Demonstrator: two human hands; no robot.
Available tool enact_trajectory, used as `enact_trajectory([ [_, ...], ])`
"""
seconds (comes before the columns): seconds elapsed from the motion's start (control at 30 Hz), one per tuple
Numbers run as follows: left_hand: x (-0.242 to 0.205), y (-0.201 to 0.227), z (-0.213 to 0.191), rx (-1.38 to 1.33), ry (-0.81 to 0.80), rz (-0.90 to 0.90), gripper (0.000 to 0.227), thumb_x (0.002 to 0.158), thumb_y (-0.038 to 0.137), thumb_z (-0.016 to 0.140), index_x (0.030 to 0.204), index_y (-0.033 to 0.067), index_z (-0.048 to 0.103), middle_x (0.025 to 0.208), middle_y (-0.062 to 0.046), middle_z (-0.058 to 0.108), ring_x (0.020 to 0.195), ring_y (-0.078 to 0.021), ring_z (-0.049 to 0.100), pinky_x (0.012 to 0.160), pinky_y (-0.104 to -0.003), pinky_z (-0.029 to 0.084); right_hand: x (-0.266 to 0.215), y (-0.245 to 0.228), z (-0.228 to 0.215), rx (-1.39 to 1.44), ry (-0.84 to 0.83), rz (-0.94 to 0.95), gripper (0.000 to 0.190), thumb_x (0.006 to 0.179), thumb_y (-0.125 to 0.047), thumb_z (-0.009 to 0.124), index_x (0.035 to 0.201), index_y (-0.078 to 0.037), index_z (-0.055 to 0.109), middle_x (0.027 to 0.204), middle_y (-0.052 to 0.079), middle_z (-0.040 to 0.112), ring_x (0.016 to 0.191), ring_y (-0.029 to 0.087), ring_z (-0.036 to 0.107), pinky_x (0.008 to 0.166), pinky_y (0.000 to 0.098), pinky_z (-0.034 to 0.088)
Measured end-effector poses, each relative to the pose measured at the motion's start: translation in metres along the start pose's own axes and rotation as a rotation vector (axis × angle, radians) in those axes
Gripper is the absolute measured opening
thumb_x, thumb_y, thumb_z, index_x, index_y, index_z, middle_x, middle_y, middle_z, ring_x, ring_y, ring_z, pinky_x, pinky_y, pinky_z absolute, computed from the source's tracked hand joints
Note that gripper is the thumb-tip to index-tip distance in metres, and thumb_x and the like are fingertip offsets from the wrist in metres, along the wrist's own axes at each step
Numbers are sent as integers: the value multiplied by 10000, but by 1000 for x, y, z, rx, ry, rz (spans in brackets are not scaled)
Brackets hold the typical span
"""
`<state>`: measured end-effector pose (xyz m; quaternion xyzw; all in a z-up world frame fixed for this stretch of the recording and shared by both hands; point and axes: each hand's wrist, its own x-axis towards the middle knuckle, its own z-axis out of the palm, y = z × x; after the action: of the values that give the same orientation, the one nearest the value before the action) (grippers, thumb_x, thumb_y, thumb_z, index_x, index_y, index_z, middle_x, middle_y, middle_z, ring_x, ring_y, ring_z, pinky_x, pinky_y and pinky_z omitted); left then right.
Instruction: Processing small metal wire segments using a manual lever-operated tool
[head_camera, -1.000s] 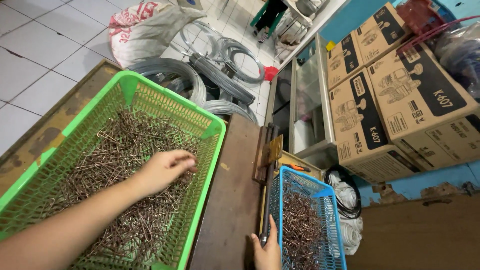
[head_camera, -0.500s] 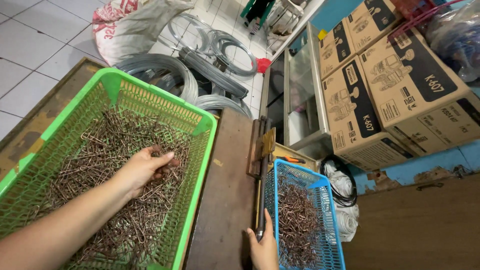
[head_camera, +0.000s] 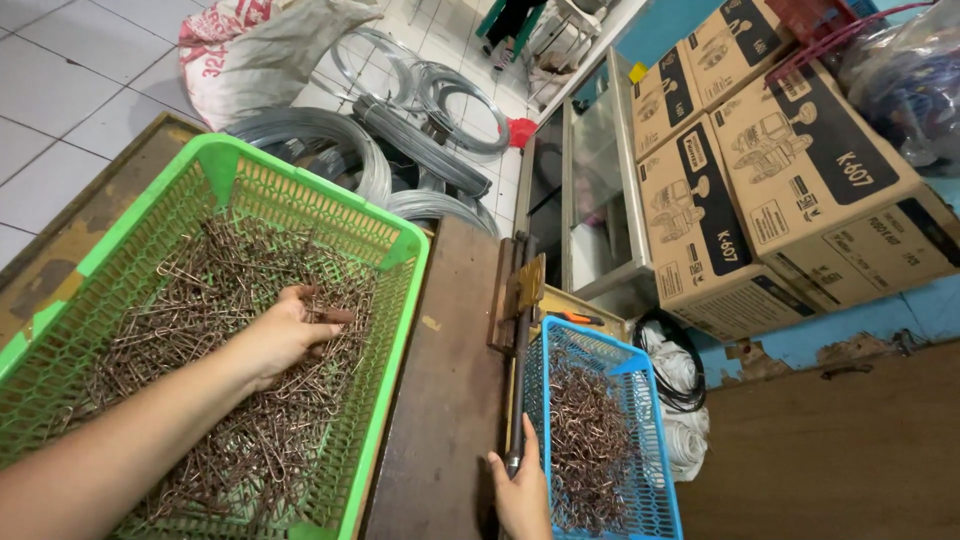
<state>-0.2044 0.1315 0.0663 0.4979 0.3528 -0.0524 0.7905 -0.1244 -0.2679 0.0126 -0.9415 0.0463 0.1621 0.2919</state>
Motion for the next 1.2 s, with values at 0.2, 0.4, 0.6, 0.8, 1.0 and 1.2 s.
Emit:
enact_trajectory([
  [0.2,-9,-1,5,614,20,100,444,1102,267,608,1535,185,555,1299,-63,760,758,-159,611,665,-302,567,-8,-7,-3,18,-5,-15,875,963,-273,721,1711,-434,297,1067,56,776,904,229,730,874,290,538],
  [0.4,1,-4,-2,748,2,88,508,1122,430,529,1610,293,506,1166,-61,665,602,-132,512,553,-280,470,-14,-19,-7,37,-21,12,869,974,-269,715,1716,-423,290,1176,60,807,997,232,766,922,300,559],
  [0.6,-22,12,4,733,-70,115,590,1036,463,615,1613,388,512,1390,-48,749,658,-131,541,683,-273,506,1,5,1,51,2,-62,855,954,-283,725,1698,-402,321,1182,28,823,959,209,774,915,293,574],
  [0.8,-21,10,3,759,-95,58,860,1083,226,632,1743,374,101,1428,-187,646,585,-104,415,511,-208,423,-4,-1,-1,47,1,-40,857,953,-289,725,1698,-415,320,1169,22,827,925,207,774,868,290,574],
  [1.0,9,-16,-4,1050,-146,156,569,1076,287,633,1601,184,439,1664,-65,506,1497,-236,560,1283,-445,487,-5,-3,-2,75,-18,-52,847,968,-274,709,1708,-377,312,1264,37,807,1034,221,778,958,285,562],
  [1.2,-13,2,0,1350,16,111,343,939,414,820,1282,398,806,1685,-16,346,1582,-373,223,1340,-618,142,1,0,2,69,-6,-70,856,957,-288,718,1705,-382,313,1262,31,815,1063,222,789,976,295,568],
])
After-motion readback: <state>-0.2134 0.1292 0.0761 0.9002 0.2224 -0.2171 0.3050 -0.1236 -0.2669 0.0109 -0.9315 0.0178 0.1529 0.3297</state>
